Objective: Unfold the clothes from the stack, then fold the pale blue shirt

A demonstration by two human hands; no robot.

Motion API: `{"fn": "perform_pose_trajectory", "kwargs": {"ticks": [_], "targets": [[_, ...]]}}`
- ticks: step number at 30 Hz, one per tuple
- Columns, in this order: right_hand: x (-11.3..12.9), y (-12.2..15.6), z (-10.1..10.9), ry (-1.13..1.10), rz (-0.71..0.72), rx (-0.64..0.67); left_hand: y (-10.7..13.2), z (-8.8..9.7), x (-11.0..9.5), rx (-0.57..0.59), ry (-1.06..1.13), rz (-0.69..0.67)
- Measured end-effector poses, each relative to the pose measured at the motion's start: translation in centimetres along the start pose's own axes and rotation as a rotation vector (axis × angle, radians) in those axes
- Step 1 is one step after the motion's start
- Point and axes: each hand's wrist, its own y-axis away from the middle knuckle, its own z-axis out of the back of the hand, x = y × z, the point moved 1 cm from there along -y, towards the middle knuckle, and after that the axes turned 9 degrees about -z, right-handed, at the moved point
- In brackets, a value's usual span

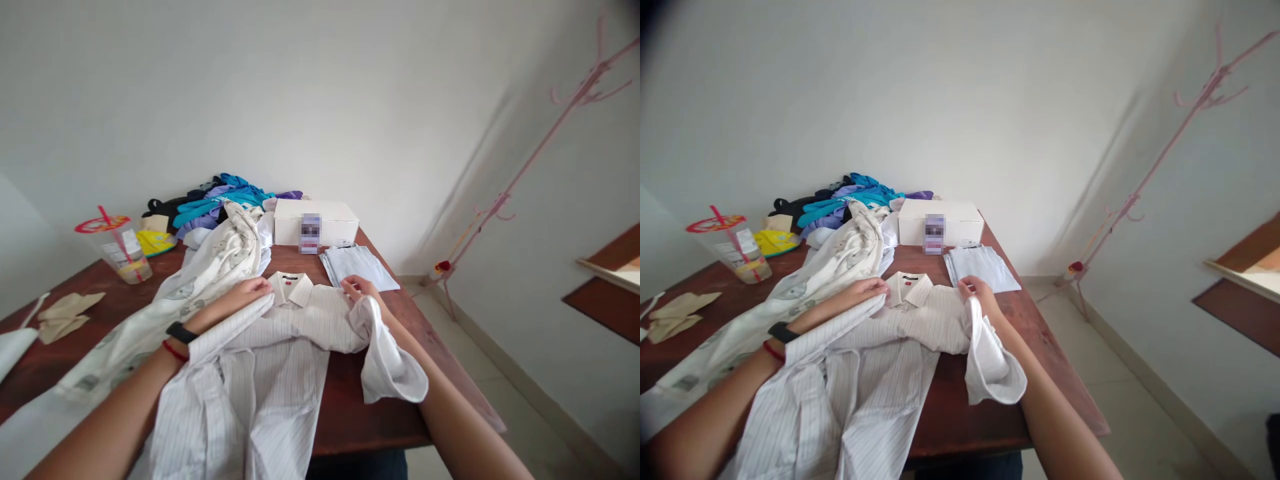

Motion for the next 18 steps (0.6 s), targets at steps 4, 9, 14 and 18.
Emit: {"fn": "perform_pose_trajectory", "kwargs": {"ticks": [4,9,14,18], "targets": [[-1.2,0.1,-1.4,0.166,0.031,0.035,0.0,-1.1,0.0,0.161,-0.106,0.089],[-2.2,-0.1,-1.7,0.282,0.007,0.043,-0.1,-1.4,0.6,0.189,-0.198,0.093],[-2.3,0.0,-1.6,0.336,-0.028,0.09,-0.3,-1.7,-0.6,0.188,-0.262,0.038],[-1.8,0.3,-1.7,0.316,-0.015,0.167,-0.4,-1.8,-1.9,0.153,-0.339,-0.053]]}}
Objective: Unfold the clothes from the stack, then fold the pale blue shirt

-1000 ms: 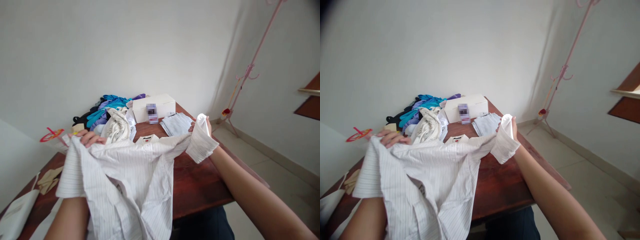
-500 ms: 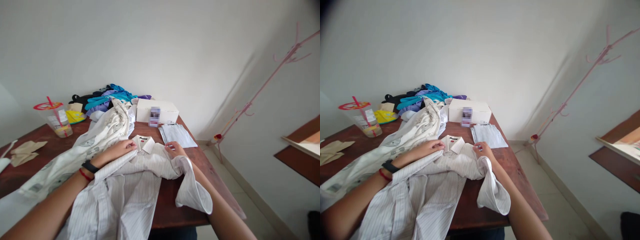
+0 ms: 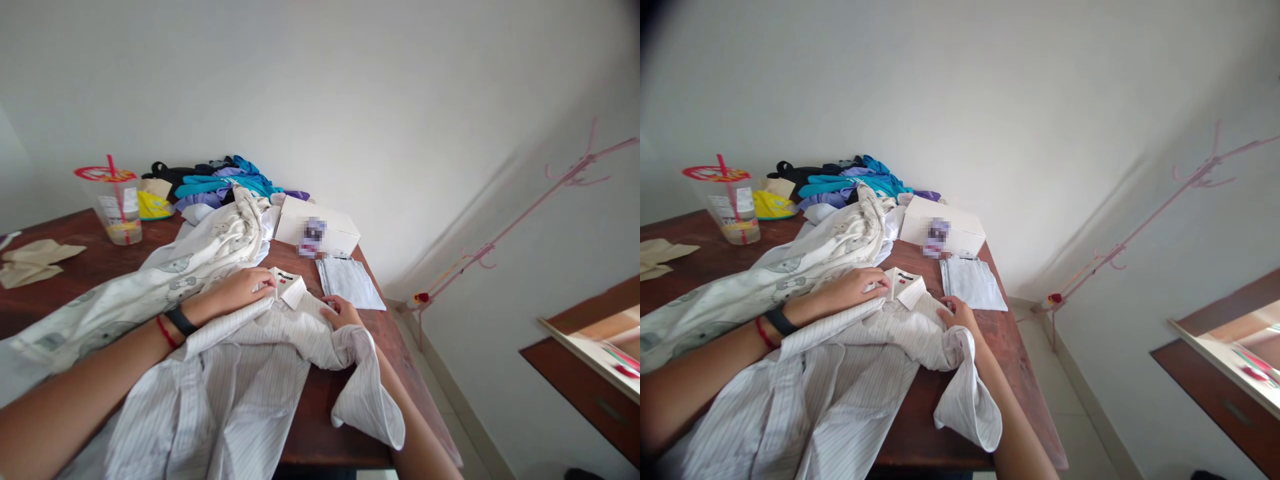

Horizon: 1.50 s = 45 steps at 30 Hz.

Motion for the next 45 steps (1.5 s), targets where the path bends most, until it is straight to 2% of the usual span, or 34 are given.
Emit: {"fn": "perform_pose_trajectory", "kwargs": {"ticks": [2,6,10,13,16,19,23,29,31,34,38,41,45], "targets": [[0.4,0.2,0.0,-0.001,0.007,0.015,0.2,-0.2,0.2,-0.018,-0.055,0.002],[1.5,0.9,-0.2,-0.01,0.044,0.017,0.9,-1.1,2.1,-0.039,-0.157,0.086],[2.7,1.8,-0.3,-0.18,0.088,0.212,1.3,-1.9,3.6,-0.045,-0.213,0.138],[3.7,2.7,-0.2,-0.338,0.035,0.336,1.2,-1.9,3.6,-0.03,-0.229,0.143],[4.5,3.5,-0.1,-0.449,0.005,0.397,1.0,-1.7,3.3,0.013,-0.205,0.107],[5.0,4.3,-0.3,-0.527,-0.003,0.379,0.9,-1.6,3.1,0.04,-0.169,0.076],[4.8,4.5,-0.5,-0.639,-0.059,0.303,0.8,-1.5,3.0,-0.005,-0.06,0.073],[4.5,4.1,0.5,-0.815,-0.056,0.195,0.6,-1.1,2.7,-0.034,0.031,0.016],[4.7,4.2,0.7,-0.943,-0.057,0.236,0.5,-1.0,2.5,-0.055,0.034,0.007],[4.9,4.2,0.7,-1.124,-0.062,0.371,0.4,-0.7,2.0,-0.08,0.022,0.015],[4.8,4.2,0.4,-1.21,-0.062,0.512,0.4,-0.3,1.4,-0.113,0.018,0.046],[4.9,4.2,0.4,-1.233,-0.066,0.509,0.4,0.1,1.1,-0.133,0.04,0.083],[5.3,4.3,0.8,-1.226,-0.043,0.43,0.3,0.4,0.5,-0.176,0.108,0.108]]}}
